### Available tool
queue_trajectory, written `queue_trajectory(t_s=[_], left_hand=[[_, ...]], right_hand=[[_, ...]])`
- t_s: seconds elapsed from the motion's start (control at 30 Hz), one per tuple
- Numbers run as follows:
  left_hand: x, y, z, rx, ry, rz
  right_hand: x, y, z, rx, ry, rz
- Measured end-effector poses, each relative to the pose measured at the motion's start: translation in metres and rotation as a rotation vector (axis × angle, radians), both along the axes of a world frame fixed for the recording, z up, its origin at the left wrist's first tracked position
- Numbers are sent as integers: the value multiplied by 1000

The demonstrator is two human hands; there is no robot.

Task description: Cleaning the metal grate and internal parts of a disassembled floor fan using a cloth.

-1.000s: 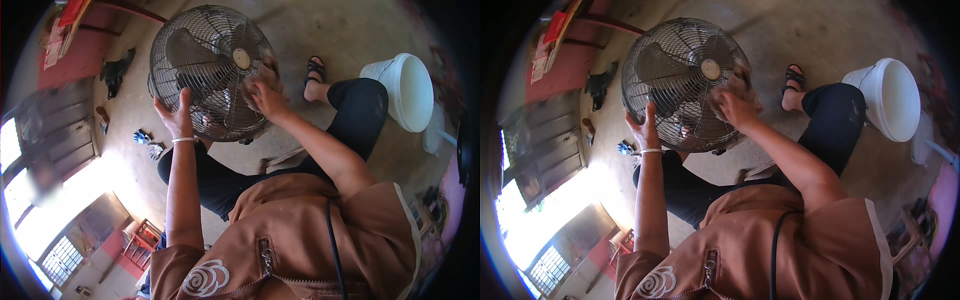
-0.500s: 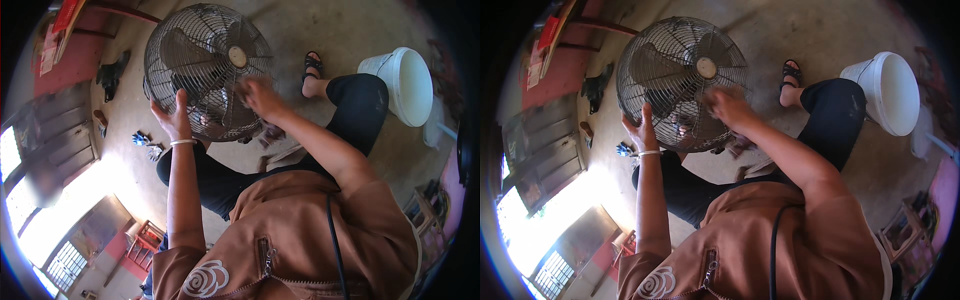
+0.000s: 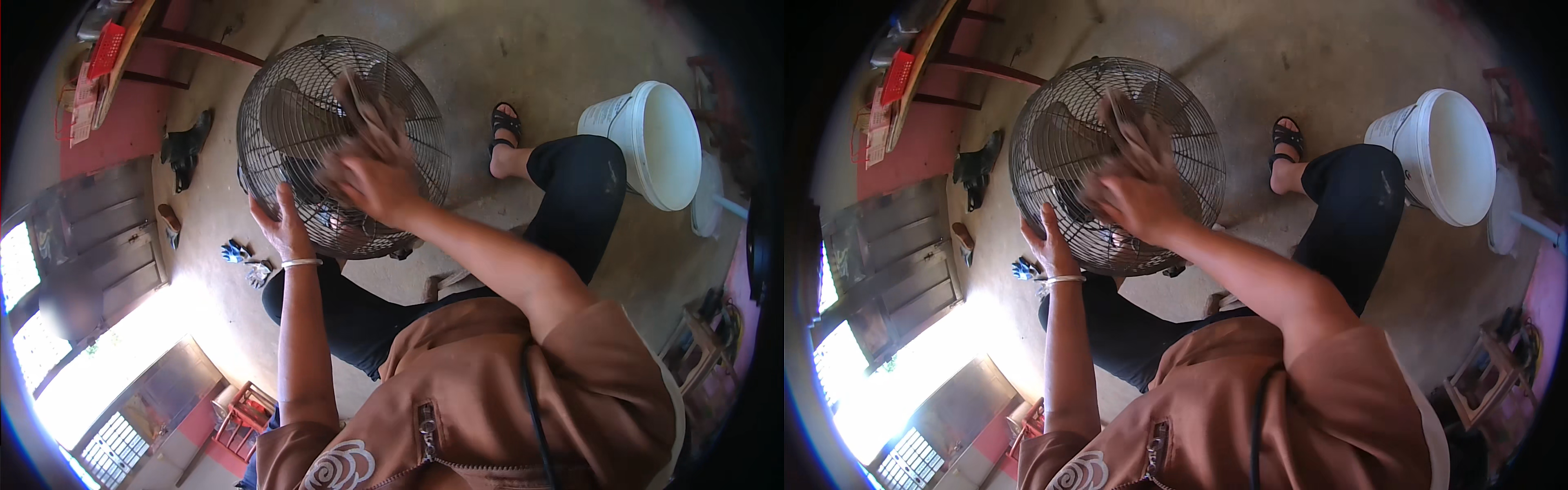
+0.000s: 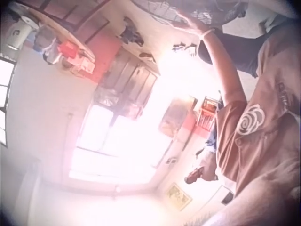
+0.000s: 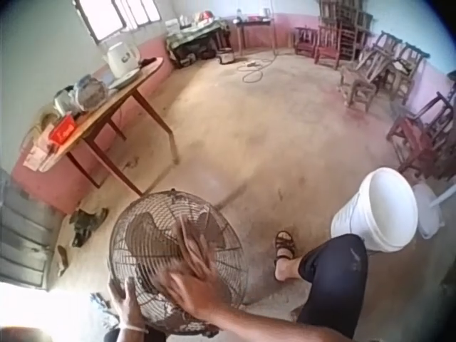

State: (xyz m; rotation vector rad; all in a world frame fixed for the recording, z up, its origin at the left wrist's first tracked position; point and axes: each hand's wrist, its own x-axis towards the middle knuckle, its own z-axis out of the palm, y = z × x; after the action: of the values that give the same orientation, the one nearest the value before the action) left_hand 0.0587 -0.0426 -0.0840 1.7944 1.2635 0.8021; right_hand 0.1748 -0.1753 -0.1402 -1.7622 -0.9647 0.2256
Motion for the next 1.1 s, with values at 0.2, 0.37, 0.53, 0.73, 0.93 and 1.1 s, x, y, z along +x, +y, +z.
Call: queue_trajectory(t_s=[0.2,0.37,0.53,0.73,0.93,1.1], left_hand=[[-7,3,-4,-29,22,-87],[-4,-6,-5,22,137,-81],[-10,5,-9,32,37,-38],[22,-11,-8,50,81,-31],[-9,7,-25,-76,-82,12],[-6,4,-16,-22,74,12]], right_hand=[[7,-82,-52,-118,266,-92],[46,65,35,243,260,98],[83,92,5,180,199,-196],[91,-40,-153,-161,249,-497],[-24,-61,-49,-78,449,-240],[-1,-16,-2,155,175,-60]])
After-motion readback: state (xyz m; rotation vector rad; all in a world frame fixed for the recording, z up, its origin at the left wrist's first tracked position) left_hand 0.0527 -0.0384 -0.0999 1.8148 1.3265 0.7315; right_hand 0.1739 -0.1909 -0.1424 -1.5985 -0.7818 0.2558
